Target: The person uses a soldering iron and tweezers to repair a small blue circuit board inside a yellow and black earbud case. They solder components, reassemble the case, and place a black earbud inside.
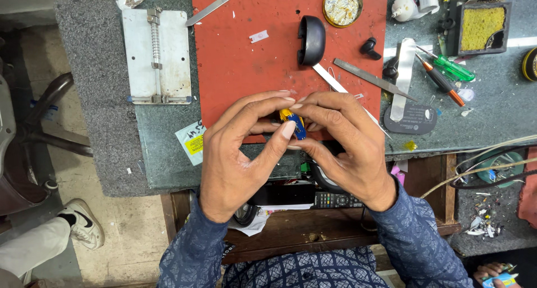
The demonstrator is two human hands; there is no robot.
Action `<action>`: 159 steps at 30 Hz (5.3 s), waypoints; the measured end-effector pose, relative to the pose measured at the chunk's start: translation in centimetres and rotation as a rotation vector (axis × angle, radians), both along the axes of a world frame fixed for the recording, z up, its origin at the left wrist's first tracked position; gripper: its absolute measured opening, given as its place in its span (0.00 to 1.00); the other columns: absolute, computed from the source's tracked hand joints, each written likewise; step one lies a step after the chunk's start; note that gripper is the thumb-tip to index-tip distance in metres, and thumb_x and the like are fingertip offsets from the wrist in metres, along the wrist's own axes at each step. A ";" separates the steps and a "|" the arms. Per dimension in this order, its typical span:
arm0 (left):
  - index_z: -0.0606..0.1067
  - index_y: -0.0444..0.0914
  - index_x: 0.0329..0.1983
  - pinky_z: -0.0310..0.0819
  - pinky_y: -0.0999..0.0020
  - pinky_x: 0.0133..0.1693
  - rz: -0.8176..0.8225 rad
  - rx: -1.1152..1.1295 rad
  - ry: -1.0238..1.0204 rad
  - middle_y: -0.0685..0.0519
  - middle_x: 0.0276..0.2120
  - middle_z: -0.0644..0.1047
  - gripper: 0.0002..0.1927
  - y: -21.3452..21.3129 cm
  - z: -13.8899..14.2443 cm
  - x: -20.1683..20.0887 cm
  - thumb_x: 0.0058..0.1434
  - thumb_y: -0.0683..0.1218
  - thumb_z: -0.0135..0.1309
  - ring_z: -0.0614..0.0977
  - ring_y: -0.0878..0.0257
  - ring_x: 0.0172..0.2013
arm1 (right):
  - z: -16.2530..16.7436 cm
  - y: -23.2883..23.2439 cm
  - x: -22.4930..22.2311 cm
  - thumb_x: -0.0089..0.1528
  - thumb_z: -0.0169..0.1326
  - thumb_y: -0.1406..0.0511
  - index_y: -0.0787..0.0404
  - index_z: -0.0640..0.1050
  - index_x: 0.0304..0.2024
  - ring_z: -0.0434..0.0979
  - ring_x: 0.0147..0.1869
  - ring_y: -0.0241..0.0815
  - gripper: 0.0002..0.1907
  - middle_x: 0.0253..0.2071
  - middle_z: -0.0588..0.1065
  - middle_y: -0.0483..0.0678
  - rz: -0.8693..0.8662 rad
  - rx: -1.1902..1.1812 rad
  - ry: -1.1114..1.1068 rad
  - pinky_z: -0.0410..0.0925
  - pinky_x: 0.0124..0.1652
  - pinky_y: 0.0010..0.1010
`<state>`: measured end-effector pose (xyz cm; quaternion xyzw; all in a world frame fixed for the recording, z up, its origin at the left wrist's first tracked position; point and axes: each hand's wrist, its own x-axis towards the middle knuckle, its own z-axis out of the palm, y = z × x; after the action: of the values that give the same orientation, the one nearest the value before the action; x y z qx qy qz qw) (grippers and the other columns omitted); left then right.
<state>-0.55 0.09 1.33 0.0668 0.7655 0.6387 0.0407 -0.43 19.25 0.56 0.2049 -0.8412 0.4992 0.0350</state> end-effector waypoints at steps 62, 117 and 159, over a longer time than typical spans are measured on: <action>0.79 0.35 0.52 0.86 0.71 0.48 -0.064 0.019 -0.072 0.48 0.56 0.81 0.14 -0.9 -0.3 -0.3 0.63 0.40 0.61 0.88 0.62 0.47 | 0.7 0.0 0.1 0.64 0.61 0.74 0.67 0.83 0.42 0.76 0.41 0.29 0.04 0.44 0.77 0.47 -0.155 -0.185 -0.321 0.70 0.37 0.17; 0.73 0.34 0.47 0.83 0.70 0.48 -0.076 0.024 -0.020 0.48 0.54 0.78 0.09 0.2 0.0 -0.2 0.64 0.37 0.56 0.84 0.64 0.49 | -3.5 16.9 -0.2 0.82 0.51 0.66 0.71 0.73 0.53 0.71 0.42 0.37 0.11 0.45 0.72 0.50 -0.721 -0.359 0.157 0.65 0.40 0.26; 0.72 0.34 0.48 0.85 0.67 0.53 -0.148 -0.069 -0.013 0.51 0.48 0.77 0.10 -0.5 0.6 -1.2 0.64 0.40 0.55 0.84 0.62 0.49 | -3.4 2.9 3.3 0.70 0.57 0.74 0.65 0.65 0.47 0.82 0.39 0.43 0.12 0.35 0.78 0.57 -0.082 -0.254 0.055 0.77 0.42 0.30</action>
<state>-1.75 -0.45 1.98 0.1176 0.7799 0.6074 0.0948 2.91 22.18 -2.88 0.1778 -0.7776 0.5941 0.1039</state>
